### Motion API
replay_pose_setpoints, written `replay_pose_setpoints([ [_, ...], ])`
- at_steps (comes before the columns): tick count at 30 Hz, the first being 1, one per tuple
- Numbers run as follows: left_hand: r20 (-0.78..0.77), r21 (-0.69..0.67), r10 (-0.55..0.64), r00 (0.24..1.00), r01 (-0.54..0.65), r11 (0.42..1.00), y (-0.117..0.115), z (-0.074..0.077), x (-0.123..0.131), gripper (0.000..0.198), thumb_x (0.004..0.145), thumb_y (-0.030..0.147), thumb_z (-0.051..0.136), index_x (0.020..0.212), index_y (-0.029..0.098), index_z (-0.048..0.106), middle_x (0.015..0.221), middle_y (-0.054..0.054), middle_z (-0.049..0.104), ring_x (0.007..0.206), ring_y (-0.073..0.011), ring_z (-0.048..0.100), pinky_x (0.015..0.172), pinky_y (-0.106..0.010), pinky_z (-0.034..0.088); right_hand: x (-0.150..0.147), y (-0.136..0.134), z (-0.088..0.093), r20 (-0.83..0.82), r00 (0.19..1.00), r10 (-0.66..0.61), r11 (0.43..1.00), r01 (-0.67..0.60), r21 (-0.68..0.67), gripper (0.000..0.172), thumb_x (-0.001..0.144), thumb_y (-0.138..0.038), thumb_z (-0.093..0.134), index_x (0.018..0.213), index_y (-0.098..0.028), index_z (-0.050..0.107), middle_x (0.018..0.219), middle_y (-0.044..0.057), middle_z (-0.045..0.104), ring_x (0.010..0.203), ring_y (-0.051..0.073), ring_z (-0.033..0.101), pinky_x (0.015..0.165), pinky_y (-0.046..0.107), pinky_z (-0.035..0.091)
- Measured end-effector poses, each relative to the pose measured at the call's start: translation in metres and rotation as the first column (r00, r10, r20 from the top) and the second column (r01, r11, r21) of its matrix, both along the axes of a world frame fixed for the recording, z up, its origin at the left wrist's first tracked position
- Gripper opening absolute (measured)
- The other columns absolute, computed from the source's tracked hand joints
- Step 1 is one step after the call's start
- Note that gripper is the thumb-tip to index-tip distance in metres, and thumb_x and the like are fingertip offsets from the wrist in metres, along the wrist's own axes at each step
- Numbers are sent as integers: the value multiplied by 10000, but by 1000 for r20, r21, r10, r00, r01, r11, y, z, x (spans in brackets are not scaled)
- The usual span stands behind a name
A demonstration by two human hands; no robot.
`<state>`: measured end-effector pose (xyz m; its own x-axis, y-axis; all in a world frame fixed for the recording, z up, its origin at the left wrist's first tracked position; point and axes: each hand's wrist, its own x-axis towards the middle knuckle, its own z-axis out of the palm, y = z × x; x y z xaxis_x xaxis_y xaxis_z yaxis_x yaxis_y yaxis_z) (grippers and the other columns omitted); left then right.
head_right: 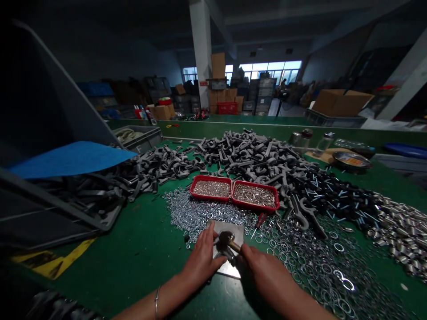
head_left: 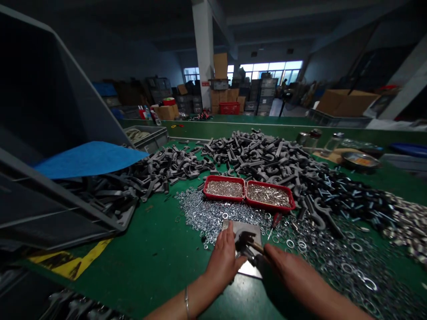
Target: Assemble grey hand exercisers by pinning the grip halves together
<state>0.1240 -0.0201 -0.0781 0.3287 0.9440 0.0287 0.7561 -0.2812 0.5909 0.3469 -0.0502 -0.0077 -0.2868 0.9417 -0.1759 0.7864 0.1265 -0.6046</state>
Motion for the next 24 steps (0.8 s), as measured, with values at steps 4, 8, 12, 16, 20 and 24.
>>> replay_pose_setpoints([
  [4, -1, -12, -14, 1000, 14, 1000, 3, 6, -1, 978, 771, 217, 691, 1551, 51, 124, 1484, -240, 408, 1379, -355, 375, 1179, -483, 282, 10, -6, -13, -228, 961, -156, 976, 114, -188, 345, 942, -562, 418, 934, -263, 591, 761, 20, 678, 595, 194, 619, 524, 285, 451],
  [8, 139, -44, -21, 990, 28, 999, 17, 20, -2, 885, 724, 234, 709, 1503, 99, 311, 1403, -204, 503, 1315, -354, 444, 1141, -476, 328, 37, -19, -34, -219, 878, -426, 861, 319, -396, 472, 935, -641, 296, 947, -256, 567, 666, -21, 634, 379, 151, 493, 360, 267, 388],
  [12, 393, -340, 144, 908, -2, 940, 32, 23, -6, 706, 853, 404, 592, 1446, 98, 363, 1135, -169, 663, 1015, -290, 653, 911, -421, 505, 67, 5, -42, 91, 945, -314, 949, 314, 15, 395, 938, -517, 359, 835, -232, 611, 880, 94, 729, 813, 255, 690, 764, 348, 525],
  [16, 249, -108, 112, 962, -87, 990, 42, 17, -22, 635, 781, 329, 645, 1360, 136, 469, 1311, -176, 583, 1275, -322, 507, 1062, -450, 397, 69, 61, -43, 178, 884, -432, 901, 415, 123, 337, 965, -418, 400, 858, -197, 631, 952, 155, 729, 932, 287, 683, 852, 393, 480],
  [20, 239, 4, 4, 971, -5, 1000, 98, 90, -56, 503, 826, 287, 581, 1302, 138, 519, 972, -78, 663, 805, -209, 649, 777, -362, 528, 53, 102, -52, 225, 828, -514, 857, 505, 100, 367, 940, -505, 552, 866, -163, 662, 918, 87, 721, 884, 235, 683, 848, 425, 500],
  [24, 457, 411, 108, 883, -317, 855, 176, 221, -101, 385, 849, 247, 595, 1219, 151, 552, 818, -11, 609, 676, -151, 580, 676, -293, 495, 54, 108, -57, 141, 814, -563, 826, 560, 60, 318, 913, -467, 619, 800, -170, 638, 791, 10, 689, 770, 182, 669, 789, 385, 527],
])
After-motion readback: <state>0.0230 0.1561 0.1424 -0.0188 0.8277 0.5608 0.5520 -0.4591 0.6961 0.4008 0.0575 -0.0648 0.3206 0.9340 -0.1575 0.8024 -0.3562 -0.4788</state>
